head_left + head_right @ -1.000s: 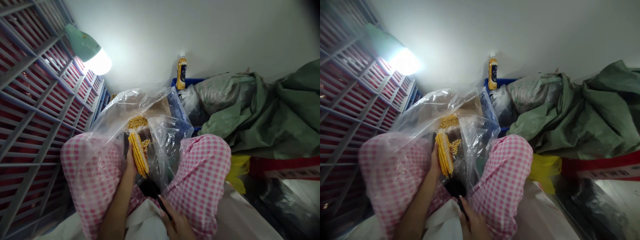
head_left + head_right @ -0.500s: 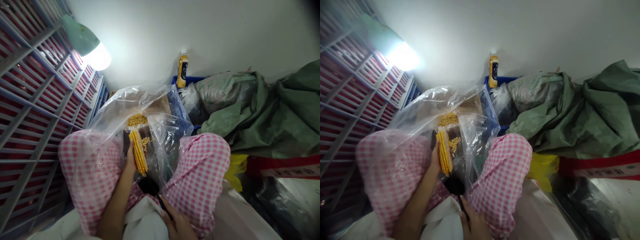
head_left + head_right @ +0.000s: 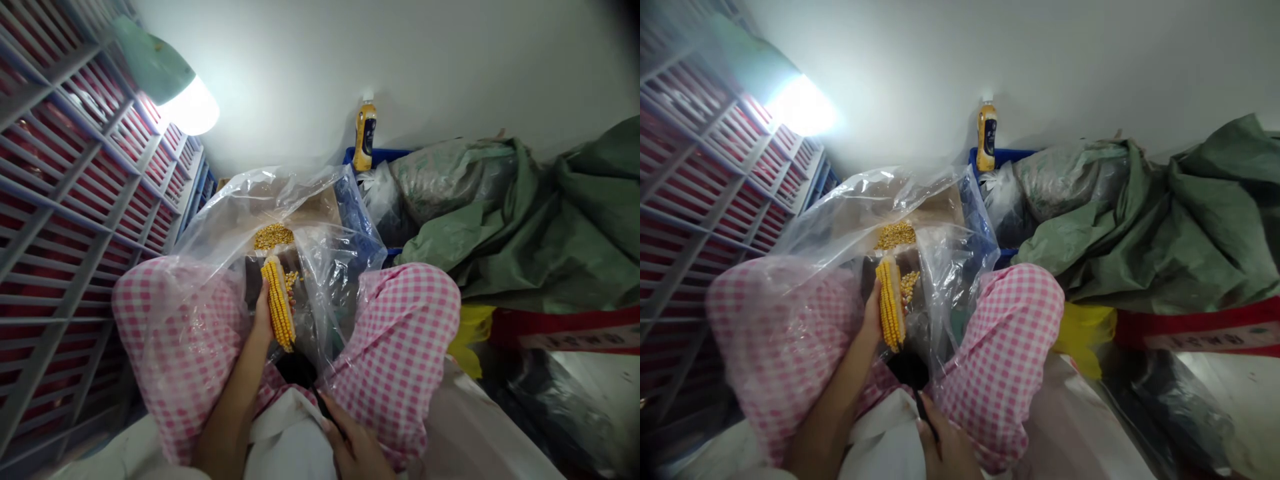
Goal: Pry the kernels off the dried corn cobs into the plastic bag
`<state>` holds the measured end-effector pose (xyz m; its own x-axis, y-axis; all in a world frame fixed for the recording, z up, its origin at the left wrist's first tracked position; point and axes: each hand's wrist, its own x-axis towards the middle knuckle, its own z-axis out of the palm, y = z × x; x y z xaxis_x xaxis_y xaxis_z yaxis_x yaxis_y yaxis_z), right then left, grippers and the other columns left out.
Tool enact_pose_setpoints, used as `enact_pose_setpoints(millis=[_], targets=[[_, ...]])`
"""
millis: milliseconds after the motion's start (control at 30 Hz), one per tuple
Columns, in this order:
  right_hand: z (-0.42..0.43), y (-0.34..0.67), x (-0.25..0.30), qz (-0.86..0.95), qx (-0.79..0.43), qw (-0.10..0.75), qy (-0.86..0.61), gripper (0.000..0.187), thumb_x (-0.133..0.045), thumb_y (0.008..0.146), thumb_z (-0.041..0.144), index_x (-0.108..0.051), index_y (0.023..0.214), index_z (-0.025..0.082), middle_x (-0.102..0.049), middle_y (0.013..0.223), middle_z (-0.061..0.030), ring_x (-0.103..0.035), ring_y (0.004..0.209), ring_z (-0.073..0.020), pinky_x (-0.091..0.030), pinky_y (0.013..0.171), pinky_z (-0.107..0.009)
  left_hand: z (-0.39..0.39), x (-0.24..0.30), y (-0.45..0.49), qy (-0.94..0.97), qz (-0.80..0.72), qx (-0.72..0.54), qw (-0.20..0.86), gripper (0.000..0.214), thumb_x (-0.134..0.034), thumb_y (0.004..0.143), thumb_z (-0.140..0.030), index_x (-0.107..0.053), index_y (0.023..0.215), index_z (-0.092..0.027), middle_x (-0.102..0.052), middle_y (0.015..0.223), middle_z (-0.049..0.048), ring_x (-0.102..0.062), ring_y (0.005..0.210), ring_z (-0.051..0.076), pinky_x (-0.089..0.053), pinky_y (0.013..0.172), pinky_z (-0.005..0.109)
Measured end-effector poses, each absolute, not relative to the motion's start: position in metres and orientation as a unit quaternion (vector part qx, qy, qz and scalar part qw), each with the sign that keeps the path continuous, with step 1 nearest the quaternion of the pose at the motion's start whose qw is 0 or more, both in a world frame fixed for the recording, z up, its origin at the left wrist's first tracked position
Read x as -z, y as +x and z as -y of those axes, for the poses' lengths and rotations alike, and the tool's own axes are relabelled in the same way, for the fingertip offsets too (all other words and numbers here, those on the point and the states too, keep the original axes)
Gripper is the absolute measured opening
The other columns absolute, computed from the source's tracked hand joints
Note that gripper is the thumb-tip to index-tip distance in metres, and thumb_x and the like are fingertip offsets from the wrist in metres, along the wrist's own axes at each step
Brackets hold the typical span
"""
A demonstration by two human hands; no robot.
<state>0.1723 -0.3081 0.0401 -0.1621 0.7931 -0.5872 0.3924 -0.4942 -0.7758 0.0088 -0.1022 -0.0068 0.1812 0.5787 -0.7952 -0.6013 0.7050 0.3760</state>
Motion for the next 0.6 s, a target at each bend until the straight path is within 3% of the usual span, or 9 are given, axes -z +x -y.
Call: enact_pose_setpoints(millis=[200,400,600], targets=[[0.300,0.165,-0.044,0.449,-0.607,0.121,-0.645,0.050,-0.039,0.094,0.041,-0.049,0.137,0.018,-0.052,0.136,-0.0085,-0.047,0.128,-0.0219,-0.034,0.107,-0.036,0.101,0.008,0.010,0.005,-0.539,-0.392,0.746,0.057,-0.031,0.091,-0.058,-0.063,0.083,-0.011,-0.063,0.055,0.0065,-0.059,0.041,0.016,-0.048,0.039,0.026],[0.291,0.151,-0.049,0.467,-0.569,0.107,-0.668,0.048,-0.036,0.095,0.035,-0.049,0.138,0.017,-0.064,0.122,-0.0135,-0.056,0.118,-0.0249,-0.040,0.101,-0.039,0.102,0.009,0.009,-0.002,-0.550,-0.386,0.741,0.060,-0.031,0.089,-0.060,-0.064,0.080,-0.011,-0.062,0.052,0.0060,-0.057,0.039,0.016,-0.047,0.037,0.025],[0.287,0.150,-0.051,0.432,-0.595,0.141,-0.663,0.048,-0.037,0.095,0.035,-0.049,0.137,0.016,-0.060,0.127,-0.0129,-0.057,0.118,-0.0231,-0.042,0.099,-0.036,0.101,0.011,0.008,0.005,-0.572,-0.395,0.719,0.058,-0.030,0.091,-0.057,-0.063,0.075,-0.011,-0.062,0.052,0.0065,-0.057,0.039,0.016,-0.048,0.038,0.026]])
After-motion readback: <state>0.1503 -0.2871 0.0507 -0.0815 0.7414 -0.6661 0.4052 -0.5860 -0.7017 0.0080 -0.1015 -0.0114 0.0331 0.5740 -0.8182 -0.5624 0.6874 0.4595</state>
